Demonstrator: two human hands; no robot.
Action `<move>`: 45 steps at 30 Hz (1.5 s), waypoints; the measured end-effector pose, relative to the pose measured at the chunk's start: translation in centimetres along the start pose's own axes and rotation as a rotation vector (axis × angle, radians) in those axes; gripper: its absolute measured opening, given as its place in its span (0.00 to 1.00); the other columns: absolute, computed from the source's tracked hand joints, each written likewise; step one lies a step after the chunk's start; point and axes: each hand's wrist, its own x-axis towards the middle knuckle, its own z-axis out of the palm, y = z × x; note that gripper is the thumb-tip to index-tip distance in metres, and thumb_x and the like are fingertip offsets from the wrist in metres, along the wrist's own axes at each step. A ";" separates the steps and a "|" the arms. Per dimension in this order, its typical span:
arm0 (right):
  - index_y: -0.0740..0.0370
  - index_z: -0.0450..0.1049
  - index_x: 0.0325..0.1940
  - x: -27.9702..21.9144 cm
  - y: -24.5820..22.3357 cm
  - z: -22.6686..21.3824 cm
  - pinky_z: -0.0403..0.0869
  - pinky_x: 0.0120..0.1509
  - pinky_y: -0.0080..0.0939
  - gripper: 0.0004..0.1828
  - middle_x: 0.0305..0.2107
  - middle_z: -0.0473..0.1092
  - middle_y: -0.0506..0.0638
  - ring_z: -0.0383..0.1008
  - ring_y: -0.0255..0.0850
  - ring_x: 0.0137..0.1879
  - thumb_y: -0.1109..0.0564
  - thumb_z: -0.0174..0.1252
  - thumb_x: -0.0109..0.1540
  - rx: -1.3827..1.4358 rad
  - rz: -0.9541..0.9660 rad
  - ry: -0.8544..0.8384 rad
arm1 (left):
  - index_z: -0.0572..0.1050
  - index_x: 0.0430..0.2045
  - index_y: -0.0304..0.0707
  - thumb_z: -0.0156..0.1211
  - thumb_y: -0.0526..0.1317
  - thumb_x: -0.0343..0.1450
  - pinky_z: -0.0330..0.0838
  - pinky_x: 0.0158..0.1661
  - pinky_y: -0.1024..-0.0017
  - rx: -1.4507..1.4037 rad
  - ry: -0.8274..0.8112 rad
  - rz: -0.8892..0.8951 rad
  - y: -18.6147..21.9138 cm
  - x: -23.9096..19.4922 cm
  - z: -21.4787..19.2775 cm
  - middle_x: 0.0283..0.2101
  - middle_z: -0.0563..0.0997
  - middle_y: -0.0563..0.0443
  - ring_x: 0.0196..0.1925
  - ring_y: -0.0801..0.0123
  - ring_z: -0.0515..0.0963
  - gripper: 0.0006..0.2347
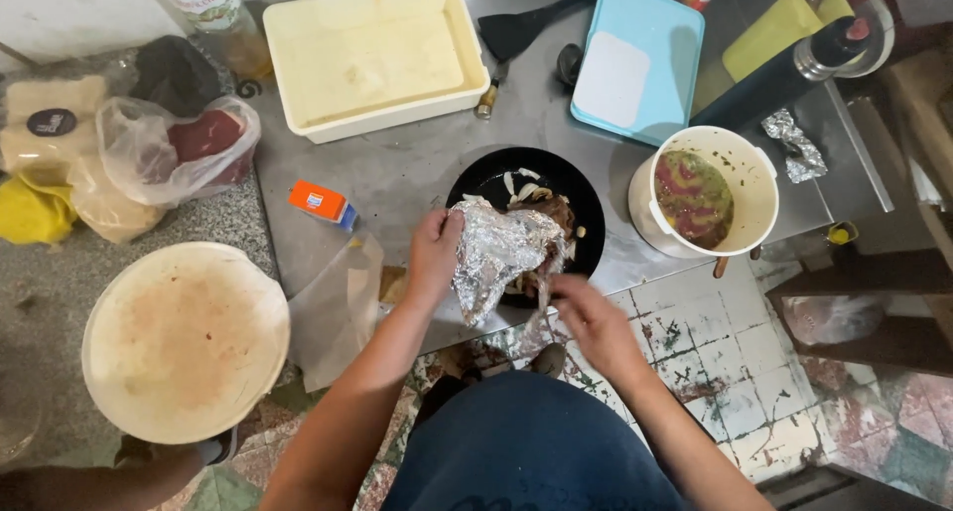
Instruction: The person cooks a piece of meat with onions in a frying pan on a gas stove, then wraps the contents in aluminum foil. They carry the pan to a charcoal grill and place it inside to continue cooking.
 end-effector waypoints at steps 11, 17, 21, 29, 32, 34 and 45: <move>0.63 0.73 0.58 5.2 4.5 -2.6 0.72 0.64 0.44 0.23 0.42 0.76 0.48 0.74 0.35 0.50 0.67 0.67 0.59 0.642 0.024 0.064 | 0.79 0.29 0.40 0.60 0.44 0.76 0.67 0.32 0.77 -0.162 -0.044 -0.030 2.7 -1.8 1.1 0.24 0.75 0.56 0.30 0.74 0.72 0.10; 0.70 0.77 0.51 0.9 3.1 -5.1 0.62 0.16 0.29 0.14 0.19 0.70 0.48 0.60 0.28 0.14 0.57 0.58 0.66 0.597 0.505 -0.200 | 0.77 0.26 0.42 0.59 0.54 0.75 0.69 0.37 0.62 0.249 -0.031 -0.073 -1.0 -0.4 -3.6 0.26 0.79 0.43 0.33 0.59 0.77 0.16; 0.44 0.78 0.60 -0.4 0.9 -5.0 0.77 0.55 0.45 0.19 0.46 0.81 0.49 0.83 0.47 0.54 0.42 0.54 0.68 -0.389 0.556 -0.661 | 0.77 0.24 0.44 0.57 0.54 0.76 0.71 0.37 0.63 0.352 -0.105 -0.090 -2.6 -1.3 -5.1 0.24 0.80 0.46 0.32 0.62 0.79 0.16; 0.58 0.65 0.71 1.7 2.5 3.5 0.70 0.66 0.57 0.35 0.54 0.76 0.59 0.74 0.57 0.63 0.49 0.65 0.62 0.180 0.444 -0.196 | 0.72 0.21 0.36 0.54 0.53 0.74 0.72 0.36 0.51 0.633 -0.561 0.146 1.4 -1.8 0.2 0.24 0.79 0.35 0.35 0.38 0.81 0.19; 0.53 0.66 0.71 2.0 0.0 2.8 0.72 0.60 0.57 0.33 0.48 0.78 0.60 0.77 0.57 0.57 0.47 0.64 0.63 0.177 0.531 -0.257 | 0.80 0.26 0.43 0.55 0.57 0.75 0.75 0.38 0.60 0.756 -0.609 0.167 0.9 1.5 -0.1 0.25 0.82 0.43 0.35 0.51 0.84 0.19; 0.50 0.68 0.69 1.2 2.5 4.6 0.74 0.56 0.50 0.30 0.45 0.79 0.54 0.79 0.50 0.51 0.50 0.64 0.63 0.221 0.568 -0.279 | 0.80 0.26 0.40 0.56 0.58 0.74 0.75 0.39 0.59 0.794 -0.589 0.199 0.6 3.4 0.1 0.26 0.82 0.42 0.36 0.49 0.84 0.20; 0.62 0.53 0.76 1.5 2.6 3.8 0.75 0.54 0.56 0.55 0.53 0.77 0.63 0.80 0.58 0.55 0.30 0.68 0.57 0.376 0.643 -0.119 | 0.82 0.33 0.45 0.63 0.58 0.71 0.73 0.41 0.68 0.462 -0.577 -0.080 1.3 6.4 0.3 0.29 0.82 0.53 0.38 0.66 0.81 0.17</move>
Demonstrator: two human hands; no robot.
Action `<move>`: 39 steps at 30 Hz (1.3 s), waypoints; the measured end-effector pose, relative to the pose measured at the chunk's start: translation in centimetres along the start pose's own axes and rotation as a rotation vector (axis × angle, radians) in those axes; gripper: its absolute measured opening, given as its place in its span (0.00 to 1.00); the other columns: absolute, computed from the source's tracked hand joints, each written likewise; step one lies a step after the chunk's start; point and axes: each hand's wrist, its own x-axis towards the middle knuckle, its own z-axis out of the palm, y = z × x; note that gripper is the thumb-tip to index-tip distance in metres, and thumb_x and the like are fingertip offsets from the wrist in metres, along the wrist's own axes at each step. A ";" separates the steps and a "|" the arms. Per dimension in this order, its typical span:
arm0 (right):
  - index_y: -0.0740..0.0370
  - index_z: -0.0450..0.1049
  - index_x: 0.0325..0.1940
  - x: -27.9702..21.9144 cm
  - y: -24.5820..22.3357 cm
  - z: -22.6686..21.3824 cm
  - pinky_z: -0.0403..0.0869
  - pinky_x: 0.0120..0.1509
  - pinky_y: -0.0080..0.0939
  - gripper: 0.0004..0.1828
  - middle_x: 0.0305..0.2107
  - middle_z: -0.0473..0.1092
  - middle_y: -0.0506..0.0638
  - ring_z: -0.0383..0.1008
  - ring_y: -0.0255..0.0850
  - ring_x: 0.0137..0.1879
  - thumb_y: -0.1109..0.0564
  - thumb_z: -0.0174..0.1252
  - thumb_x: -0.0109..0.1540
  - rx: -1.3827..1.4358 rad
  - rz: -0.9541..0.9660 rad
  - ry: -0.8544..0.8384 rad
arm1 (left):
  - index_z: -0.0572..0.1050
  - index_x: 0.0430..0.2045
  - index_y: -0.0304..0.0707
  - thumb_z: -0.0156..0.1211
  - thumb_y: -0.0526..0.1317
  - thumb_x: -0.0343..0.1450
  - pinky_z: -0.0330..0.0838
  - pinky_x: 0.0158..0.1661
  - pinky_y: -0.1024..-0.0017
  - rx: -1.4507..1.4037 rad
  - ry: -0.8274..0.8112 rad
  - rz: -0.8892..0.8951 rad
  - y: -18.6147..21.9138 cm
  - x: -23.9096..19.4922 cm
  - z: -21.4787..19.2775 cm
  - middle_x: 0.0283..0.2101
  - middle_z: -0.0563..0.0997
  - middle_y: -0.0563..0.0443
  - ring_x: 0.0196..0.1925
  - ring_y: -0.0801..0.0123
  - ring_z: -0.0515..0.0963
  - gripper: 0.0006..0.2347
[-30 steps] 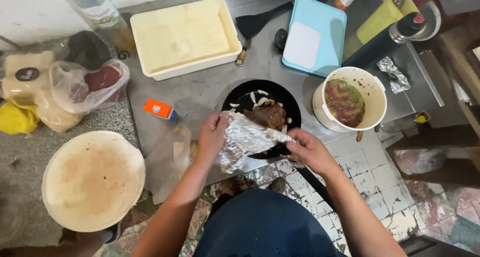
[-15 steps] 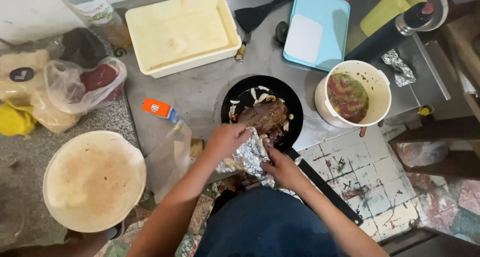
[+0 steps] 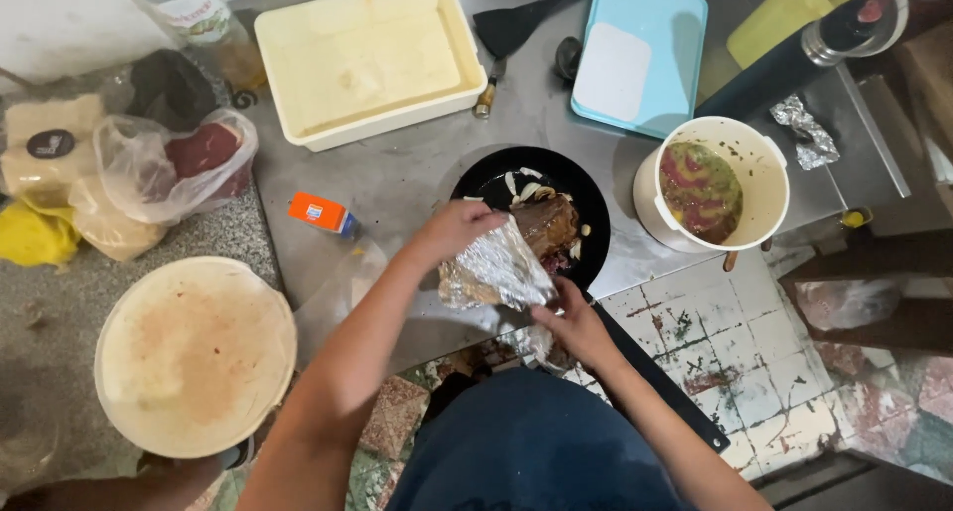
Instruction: The person cooks a piece of meat with onions in a frying pan on a gas stove, then wraps the contents in aluminum foil. They carry the pan to a charcoal grill and place it inside to continue cooking.
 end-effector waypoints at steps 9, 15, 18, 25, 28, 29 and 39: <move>0.64 0.74 0.52 3.5 5.4 2.4 0.64 0.16 0.33 0.11 0.12 0.64 0.50 0.64 0.39 0.11 0.61 0.54 0.66 0.592 -0.084 0.365 | 0.67 0.61 0.30 0.76 0.43 0.64 0.69 0.59 0.62 -0.266 -0.287 0.032 -4.2 -1.0 -0.3 0.55 0.78 0.41 0.59 0.59 0.74 0.32; 0.65 0.74 0.43 3.6 7.6 3.0 0.58 0.16 0.29 0.03 0.04 0.58 0.51 0.58 0.36 0.06 0.63 0.57 0.65 0.701 -0.130 0.154 | 0.76 0.41 0.48 0.60 0.45 0.74 0.77 0.32 0.72 -0.171 -0.159 0.046 -6.1 -1.2 -0.7 0.40 0.82 0.53 0.39 0.68 0.81 0.07; 0.64 0.74 0.47 4.3 7.1 2.7 0.62 0.15 0.30 0.07 0.05 0.59 0.51 0.59 0.36 0.07 0.65 0.58 0.64 0.737 -0.207 0.012 | 0.68 0.59 0.40 0.59 0.51 0.75 0.73 0.57 0.49 -0.123 -0.287 0.186 -3.4 -4.1 -0.4 0.58 0.78 0.32 0.60 0.44 0.76 0.21; 0.58 0.69 0.52 2.8 6.3 2.3 0.62 0.12 0.33 0.13 0.12 0.60 0.47 0.58 0.34 0.09 0.54 0.60 0.65 0.889 -0.199 0.062 | 0.77 0.42 0.40 0.68 0.42 0.72 0.71 0.50 0.71 -0.501 0.032 0.138 -4.3 -4.9 2.0 0.36 0.81 0.58 0.42 0.73 0.77 0.10; 0.60 0.70 0.51 3.6 8.2 3.4 0.60 0.11 0.33 0.20 0.09 0.58 0.49 0.56 0.36 0.08 0.47 0.65 0.63 0.941 -0.184 -0.061 | 0.78 0.41 0.44 0.68 0.43 0.72 0.72 0.43 0.75 -0.520 0.169 0.139 -3.4 -5.2 4.0 0.31 0.80 0.59 0.36 0.76 0.76 0.08; 0.62 0.69 0.51 4.2 9.2 3.9 0.58 0.11 0.33 0.21 0.08 0.56 0.52 0.53 0.37 0.08 0.47 0.65 0.63 0.942 -0.190 -0.101 | 0.80 0.40 0.47 0.67 0.43 0.73 0.72 0.40 0.76 -0.462 0.195 0.154 -3.5 -5.1 5.0 0.29 0.80 0.58 0.34 0.77 0.76 0.06; 0.63 0.71 0.33 4.1 5.8 3.2 0.60 0.15 0.30 0.13 0.07 0.62 0.48 0.59 0.33 0.09 0.60 0.71 0.57 0.593 -0.127 0.252 | 0.72 0.52 0.55 0.55 0.56 0.76 0.73 0.56 0.56 0.018 0.290 0.002 -3.9 -4.3 3.0 0.47 0.84 0.45 0.53 0.51 0.82 0.15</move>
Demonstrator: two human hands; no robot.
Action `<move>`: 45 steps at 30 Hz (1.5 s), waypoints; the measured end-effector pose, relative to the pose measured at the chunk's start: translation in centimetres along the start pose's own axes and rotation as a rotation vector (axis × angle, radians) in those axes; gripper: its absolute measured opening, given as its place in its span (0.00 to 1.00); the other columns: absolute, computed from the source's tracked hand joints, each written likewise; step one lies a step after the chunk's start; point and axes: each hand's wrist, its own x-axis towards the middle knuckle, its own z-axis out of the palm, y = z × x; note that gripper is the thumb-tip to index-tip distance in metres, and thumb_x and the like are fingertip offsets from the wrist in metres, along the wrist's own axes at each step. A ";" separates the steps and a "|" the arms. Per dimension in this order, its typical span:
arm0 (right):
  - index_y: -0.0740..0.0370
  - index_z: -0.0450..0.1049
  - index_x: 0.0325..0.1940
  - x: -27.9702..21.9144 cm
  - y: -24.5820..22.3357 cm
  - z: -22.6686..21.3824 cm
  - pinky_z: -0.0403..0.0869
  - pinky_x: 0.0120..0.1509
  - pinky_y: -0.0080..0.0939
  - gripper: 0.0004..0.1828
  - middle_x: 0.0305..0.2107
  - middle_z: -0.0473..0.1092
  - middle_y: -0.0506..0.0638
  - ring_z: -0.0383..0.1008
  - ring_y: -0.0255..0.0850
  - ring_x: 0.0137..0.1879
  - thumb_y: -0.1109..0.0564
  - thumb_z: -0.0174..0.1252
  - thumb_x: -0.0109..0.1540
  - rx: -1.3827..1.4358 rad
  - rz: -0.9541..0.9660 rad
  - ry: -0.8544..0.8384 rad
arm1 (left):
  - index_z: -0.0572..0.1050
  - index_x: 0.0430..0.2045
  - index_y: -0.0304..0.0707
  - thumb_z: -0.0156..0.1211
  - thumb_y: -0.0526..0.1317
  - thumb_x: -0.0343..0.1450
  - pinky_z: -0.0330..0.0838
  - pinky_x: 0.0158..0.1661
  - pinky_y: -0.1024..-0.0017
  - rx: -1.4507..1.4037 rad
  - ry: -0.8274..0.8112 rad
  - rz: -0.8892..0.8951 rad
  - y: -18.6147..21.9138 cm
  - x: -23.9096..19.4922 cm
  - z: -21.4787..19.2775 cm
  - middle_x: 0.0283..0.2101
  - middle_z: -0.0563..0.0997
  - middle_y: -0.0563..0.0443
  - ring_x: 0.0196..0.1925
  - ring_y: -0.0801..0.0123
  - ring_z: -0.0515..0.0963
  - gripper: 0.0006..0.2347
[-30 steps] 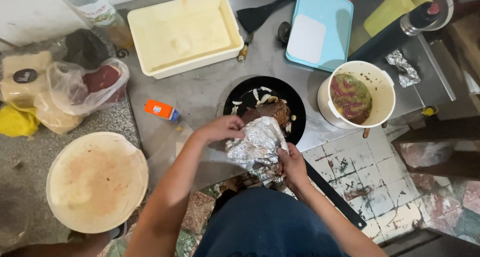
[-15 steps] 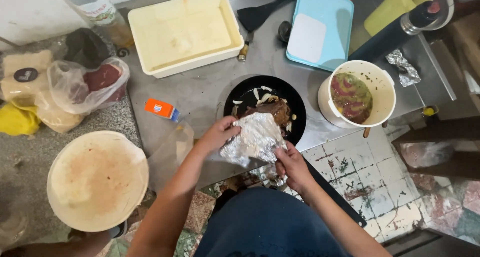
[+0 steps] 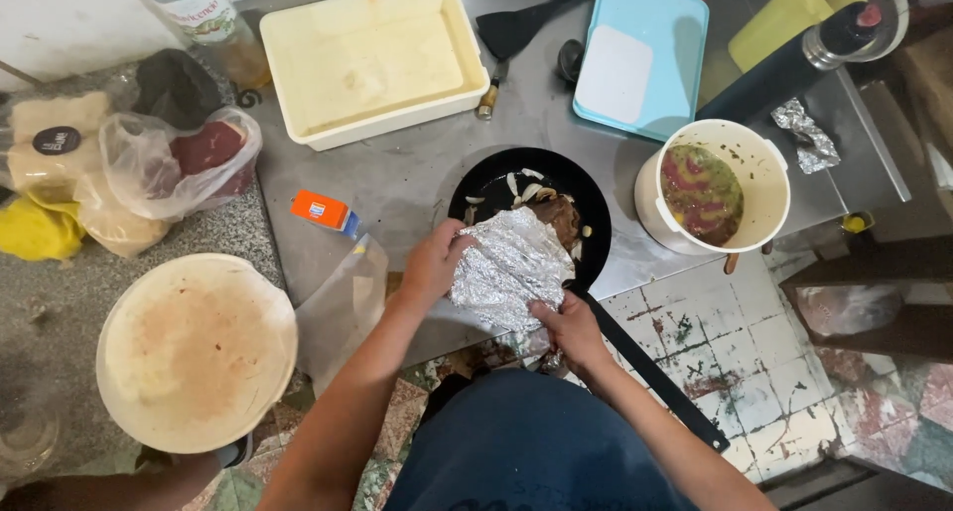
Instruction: The person cooks a piece of meat with onions in a frying pan on a gas stove, then wraps the contents in aluminum foil. They carry the pan to a charcoal grill and place it inside to continue cooking.
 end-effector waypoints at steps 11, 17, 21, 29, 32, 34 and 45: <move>0.59 0.73 0.61 1.8 -3.0 1.7 0.74 0.59 0.58 0.35 0.46 0.77 0.65 0.76 0.62 0.57 0.37 0.67 0.58 -0.835 0.129 0.033 | 0.76 0.36 0.46 0.57 0.46 0.76 0.68 0.47 0.59 0.434 0.435 0.378 -4.6 4.5 2.4 0.41 0.73 0.51 0.44 0.56 0.75 0.07; 0.60 0.68 0.63 0.8 -4.2 2.5 0.72 0.64 0.62 0.34 0.52 0.74 0.67 0.72 0.64 0.62 0.39 0.64 0.61 -0.911 0.151 -0.025 | 0.76 0.43 0.45 0.54 0.47 0.78 0.62 0.52 0.60 0.475 0.364 0.281 -3.8 5.6 2.7 0.51 0.74 0.48 0.52 0.55 0.73 0.09; 0.54 0.63 0.63 -1.2 -6.4 2.9 0.74 0.63 0.59 0.35 0.55 0.74 0.59 0.74 0.59 0.62 0.38 0.66 0.59 -0.891 0.173 0.019 | 0.70 0.61 0.48 0.51 0.49 0.79 0.58 0.57 0.61 0.421 0.296 0.178 -2.2 4.2 2.2 0.60 0.71 0.45 0.58 0.54 0.70 0.16; 0.52 0.61 0.54 0.7 -4.6 1.2 0.74 0.54 0.60 0.20 0.43 0.76 0.62 0.78 0.63 0.53 0.43 0.58 0.65 -1.028 0.050 0.039 | 0.75 0.46 0.39 0.58 0.40 0.75 0.70 0.45 0.64 0.494 0.417 0.682 -3.5 0.8 6.4 0.48 0.75 0.47 0.45 0.55 0.76 0.09; 0.54 0.61 0.54 1.4 -4.5 1.7 0.74 0.54 0.61 0.20 0.42 0.77 0.65 0.78 0.65 0.53 0.44 0.56 0.66 -1.066 0.011 0.011 | 0.72 0.55 0.38 0.64 0.47 0.71 0.67 0.60 0.59 0.567 0.414 0.620 -4.8 1.2 7.6 0.57 0.73 0.42 0.60 0.52 0.74 0.21; 0.53 0.60 0.55 2.0 -3.5 1.4 0.74 0.54 0.60 0.21 0.42 0.77 0.64 0.78 0.64 0.53 0.42 0.57 0.65 -1.092 0.006 -0.003 | 0.70 0.58 0.34 0.67 0.48 0.68 0.64 0.64 0.56 0.543 0.379 0.613 -3.5 0.6 6.6 0.60 0.71 0.36 0.63 0.46 0.72 0.26; 0.52 0.57 0.66 0.6 -5.3 0.9 0.80 0.35 0.59 0.29 0.54 0.64 0.52 0.80 0.58 0.35 0.49 0.59 0.63 -1.499 -0.546 -0.100 | 0.49 0.74 0.36 0.66 0.64 0.62 0.30 0.76 0.52 0.670 -0.003 0.443 -2.3 0.1 5.7 0.77 0.47 0.28 0.79 0.42 0.47 0.49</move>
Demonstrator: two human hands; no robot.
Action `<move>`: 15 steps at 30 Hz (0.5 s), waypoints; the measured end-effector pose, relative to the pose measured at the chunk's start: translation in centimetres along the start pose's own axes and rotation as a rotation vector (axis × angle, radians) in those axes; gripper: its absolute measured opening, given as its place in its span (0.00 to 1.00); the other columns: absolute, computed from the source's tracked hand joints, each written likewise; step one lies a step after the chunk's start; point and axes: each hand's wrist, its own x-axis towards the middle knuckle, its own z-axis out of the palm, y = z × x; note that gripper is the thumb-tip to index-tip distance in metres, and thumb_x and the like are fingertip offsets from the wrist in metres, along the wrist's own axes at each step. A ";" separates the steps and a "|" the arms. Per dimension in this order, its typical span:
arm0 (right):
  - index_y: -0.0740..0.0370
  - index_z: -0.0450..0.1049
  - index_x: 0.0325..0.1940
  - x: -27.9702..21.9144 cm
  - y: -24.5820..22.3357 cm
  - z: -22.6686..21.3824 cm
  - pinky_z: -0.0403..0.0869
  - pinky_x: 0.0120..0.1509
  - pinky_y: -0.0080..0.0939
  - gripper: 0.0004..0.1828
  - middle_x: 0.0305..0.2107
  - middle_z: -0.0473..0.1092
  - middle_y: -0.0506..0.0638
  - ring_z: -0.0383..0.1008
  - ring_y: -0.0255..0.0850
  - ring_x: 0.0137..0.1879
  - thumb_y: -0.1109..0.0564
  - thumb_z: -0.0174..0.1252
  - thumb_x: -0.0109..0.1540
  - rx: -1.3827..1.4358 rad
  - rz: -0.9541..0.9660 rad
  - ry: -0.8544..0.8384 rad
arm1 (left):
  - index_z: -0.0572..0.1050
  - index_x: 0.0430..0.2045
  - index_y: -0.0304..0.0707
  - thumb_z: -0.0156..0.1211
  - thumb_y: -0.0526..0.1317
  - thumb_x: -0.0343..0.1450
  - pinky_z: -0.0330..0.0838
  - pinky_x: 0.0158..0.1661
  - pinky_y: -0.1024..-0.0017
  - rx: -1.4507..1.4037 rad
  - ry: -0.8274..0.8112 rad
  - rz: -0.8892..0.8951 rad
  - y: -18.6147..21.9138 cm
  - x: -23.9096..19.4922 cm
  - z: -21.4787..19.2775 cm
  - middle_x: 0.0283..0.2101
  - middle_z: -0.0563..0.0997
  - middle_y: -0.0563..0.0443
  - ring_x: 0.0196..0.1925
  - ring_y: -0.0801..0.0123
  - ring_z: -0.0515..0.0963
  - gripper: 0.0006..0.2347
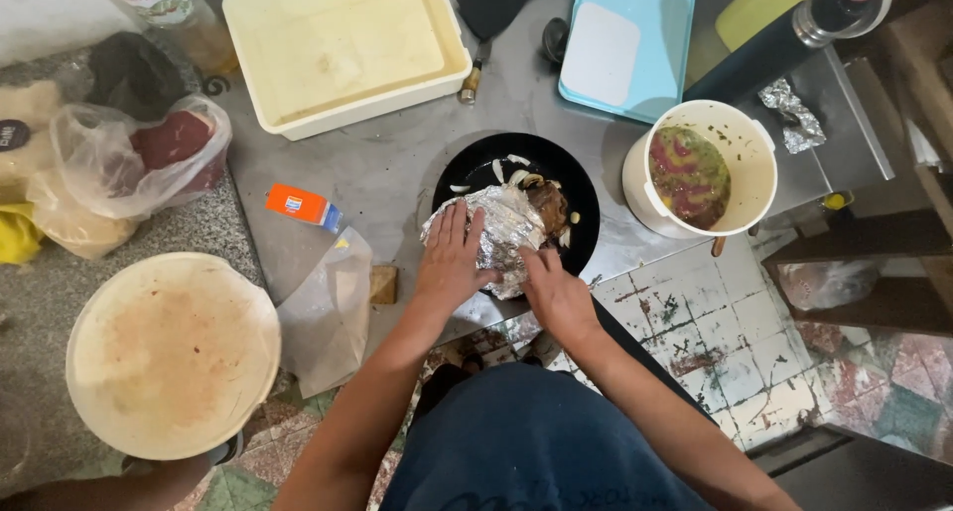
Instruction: The person cooks a piece of meat with onions in a frying pan on a gas stove, then wraps the contents in aluminum foil. They carry the pan to a charcoal grill and place it inside to continue cooking.
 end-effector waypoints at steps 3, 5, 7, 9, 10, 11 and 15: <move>0.56 0.48 0.77 1.2 -0.6 -1.9 0.81 0.35 0.58 0.40 0.51 0.63 0.57 0.81 0.57 0.37 0.53 0.58 0.65 -0.078 -0.023 -0.050 | 0.48 0.74 0.40 0.67 0.65 0.60 0.30 0.76 0.52 0.040 -0.056 -0.019 0.3 0.4 -0.1 0.76 0.46 0.28 0.79 0.42 0.46 0.51; 0.58 0.38 0.81 2.5 0.9 -0.5 0.80 0.48 0.64 0.50 0.60 0.63 0.63 0.80 0.63 0.47 0.47 0.60 0.63 -0.039 0.144 -0.288 | 0.44 0.75 0.40 0.71 0.63 0.58 0.29 0.76 0.50 0.010 -0.100 -0.025 0.4 0.6 -0.5 0.76 0.45 0.25 0.78 0.39 0.46 0.54; 0.56 0.39 0.81 3.0 1.8 -0.2 0.79 0.51 0.64 0.50 0.60 0.64 0.62 0.79 0.63 0.50 0.46 0.60 0.63 -0.036 0.155 -0.327 | 0.45 0.75 0.40 0.71 0.63 0.58 0.30 0.75 0.49 0.001 -0.094 -0.020 0.5 0.7 -0.8 0.76 0.45 0.24 0.78 0.38 0.46 0.54; 0.54 0.40 0.82 3.2 1.8 -1.8 0.78 0.54 0.63 0.50 0.61 0.65 0.62 0.79 0.63 0.53 0.44 0.60 0.63 -0.035 0.162 -0.370 | 0.45 0.75 0.39 0.71 0.63 0.58 0.30 0.75 0.49 -0.010 -0.089 -0.021 0.9 0.8 -1.5 0.75 0.45 0.24 0.78 0.37 0.46 0.54; 0.54 0.41 0.82 3.0 1.3 -3.4 0.77 0.56 0.64 0.49 0.62 0.64 0.63 0.78 0.64 0.55 0.43 0.59 0.63 -0.013 0.179 -0.374 | 0.45 0.75 0.40 0.71 0.62 0.59 0.30 0.75 0.50 -0.023 -0.088 -0.023 1.3 0.8 -2.0 0.76 0.44 0.26 0.79 0.40 0.45 0.53; 0.53 0.42 0.82 2.8 0.9 -5.1 0.75 0.58 0.65 0.48 0.63 0.64 0.63 0.76 0.65 0.57 0.43 0.57 0.64 0.009 0.195 -0.377 | 0.44 0.76 0.40 0.71 0.61 0.60 0.29 0.75 0.50 -0.036 -0.087 -0.026 1.6 0.7 -2.4 0.77 0.43 0.29 0.79 0.42 0.43 0.53; 0.49 0.41 0.83 3.3 3.5 -2.5 0.74 0.59 0.65 0.48 0.63 0.66 0.62 0.76 0.64 0.59 0.43 0.56 0.64 0.024 0.203 -0.376 | 0.46 0.75 0.39 0.70 0.58 0.64 0.30 0.75 0.46 -0.061 -0.116 -0.022 2.1 0.9 -2.6 0.77 0.45 0.29 0.79 0.41 0.44 0.48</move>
